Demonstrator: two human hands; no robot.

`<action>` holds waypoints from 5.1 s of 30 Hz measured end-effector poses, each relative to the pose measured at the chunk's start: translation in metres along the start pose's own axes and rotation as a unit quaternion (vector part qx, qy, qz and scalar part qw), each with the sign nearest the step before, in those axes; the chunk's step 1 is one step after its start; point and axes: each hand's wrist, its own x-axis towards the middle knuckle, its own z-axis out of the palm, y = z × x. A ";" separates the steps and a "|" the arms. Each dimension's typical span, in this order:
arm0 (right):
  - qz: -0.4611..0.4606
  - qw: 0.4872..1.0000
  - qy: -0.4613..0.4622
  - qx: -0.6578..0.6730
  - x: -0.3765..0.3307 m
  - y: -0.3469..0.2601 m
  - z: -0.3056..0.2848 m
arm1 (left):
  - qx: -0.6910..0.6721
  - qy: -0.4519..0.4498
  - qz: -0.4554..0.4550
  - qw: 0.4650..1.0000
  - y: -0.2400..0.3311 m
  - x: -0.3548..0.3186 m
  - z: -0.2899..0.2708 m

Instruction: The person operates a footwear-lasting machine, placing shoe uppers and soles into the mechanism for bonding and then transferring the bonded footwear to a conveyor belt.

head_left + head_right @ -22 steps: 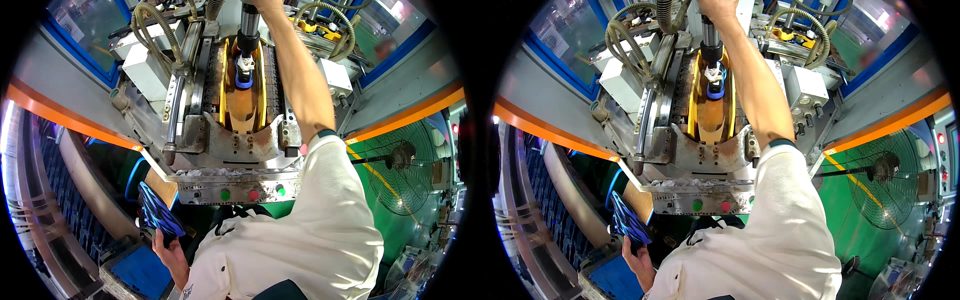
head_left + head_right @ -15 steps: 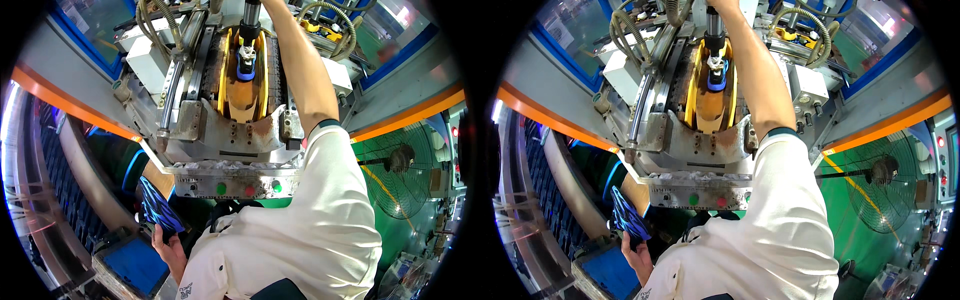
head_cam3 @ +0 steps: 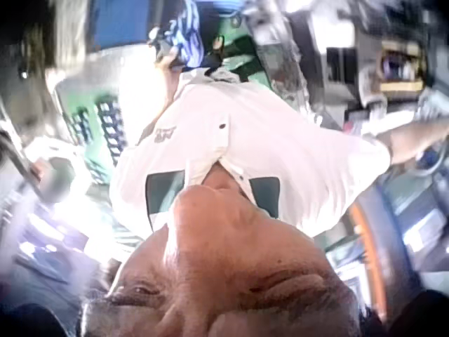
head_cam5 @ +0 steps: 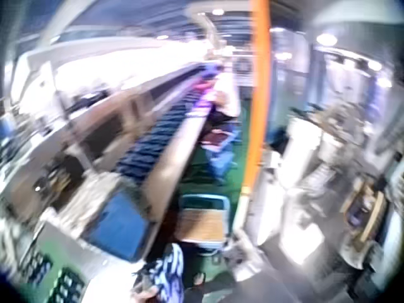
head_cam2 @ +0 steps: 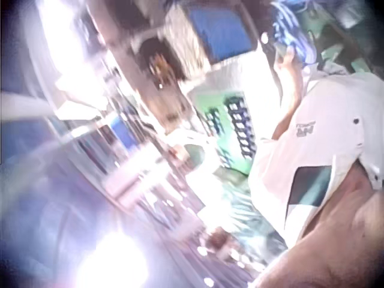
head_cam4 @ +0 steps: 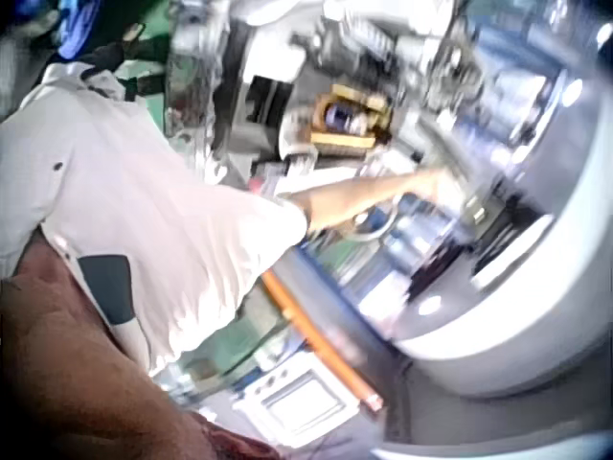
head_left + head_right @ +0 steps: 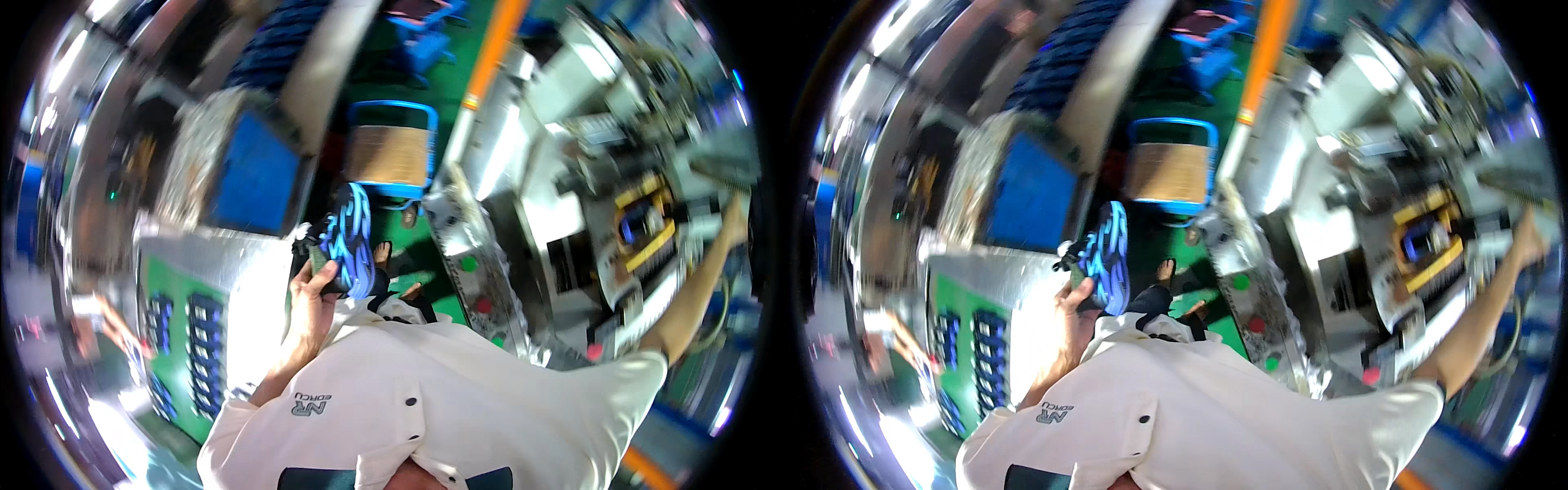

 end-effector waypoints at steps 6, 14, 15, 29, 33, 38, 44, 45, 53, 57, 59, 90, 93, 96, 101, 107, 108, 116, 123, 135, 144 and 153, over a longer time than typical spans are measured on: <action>0.047 0.905 0.138 0.399 0.032 -0.017 -0.021 | -0.170 0.167 -0.091 0.967 0.006 -0.028 -0.092; -0.190 0.904 0.020 0.382 -0.240 -0.360 0.009 | -0.150 0.413 0.015 0.898 0.011 0.011 -0.316; -0.111 0.812 -0.110 0.562 -0.255 -0.404 0.024 | -0.153 0.419 0.039 0.894 0.021 0.033 -0.346; -0.693 0.639 -0.148 0.300 -0.639 -1.119 -0.038 | -0.003 0.570 0.187 0.800 0.068 0.192 -0.748; -0.663 0.668 -0.220 0.257 -0.689 -1.226 0.003 | 0.146 0.622 0.152 0.754 0.002 0.187 -0.724; -0.591 0.742 -0.202 0.242 -0.720 -1.235 -0.005 | 0.220 0.612 0.210 0.730 -0.022 0.164 -0.623; -0.654 0.659 -0.144 0.343 -0.709 -1.143 -0.046 | -0.022 0.142 0.167 0.975 0.037 0.123 -0.400; -0.657 0.634 -0.142 0.383 -0.695 -1.116 -0.055 | -0.015 0.037 0.162 0.986 0.063 0.102 -0.359; -0.693 0.433 -0.296 0.494 -0.569 -0.831 -0.099 | -0.119 -0.451 0.044 0.884 0.178 0.079 -0.206; -0.728 0.477 -0.296 0.393 -0.530 -0.678 -0.091 | -0.232 -0.527 -0.152 0.803 0.199 0.072 -0.109; -0.670 0.569 -0.280 0.388 -0.510 -0.617 -0.094 | -0.067 -0.555 -0.130 0.819 0.172 0.079 -0.073; 0.320 0.845 0.252 0.347 -0.469 -0.100 -0.127 | 0.623 -0.448 0.266 0.584 -0.363 0.080 0.504; 0.329 0.861 0.211 0.325 -0.408 -0.085 -0.114 | 0.533 -0.473 0.117 0.691 -0.339 0.104 0.499; 0.378 0.905 0.093 0.173 -0.315 -0.052 -0.094 | 0.335 -0.464 -0.263 0.776 -0.276 0.101 0.470; 0.390 0.883 -0.198 0.168 -0.188 -0.074 0.000 | 0.252 -0.508 -0.264 0.780 -0.133 0.097 0.344; 0.328 0.939 -0.102 -0.030 -0.190 -0.091 0.146 | 0.238 -0.432 -0.097 0.864 -0.005 0.108 0.205; 0.337 0.937 -0.067 -0.059 -0.185 -0.091 0.161 | 0.205 -0.406 -0.074 0.888 0.006 0.104 0.186; -0.011 0.991 0.065 0.120 -0.261 -0.162 0.106 | 0.102 -0.092 0.006 0.990 0.000 0.071 0.048; -0.260 0.908 -0.164 0.286 -0.514 -0.272 0.142 | 0.012 0.032 -0.133 0.991 -0.037 0.025 -0.037; -0.254 0.817 -0.153 0.495 -0.490 -0.479 0.116 | -0.087 0.304 0.054 0.947 -0.012 0.038 -0.279; -0.660 0.484 -0.163 0.552 -0.604 -0.902 -0.071 | -0.149 0.512 0.164 0.830 0.093 0.133 -0.538; -0.907 0.195 0.131 0.350 -0.855 -1.190 -0.127 | 0.161 0.586 0.203 0.768 0.175 0.214 -0.766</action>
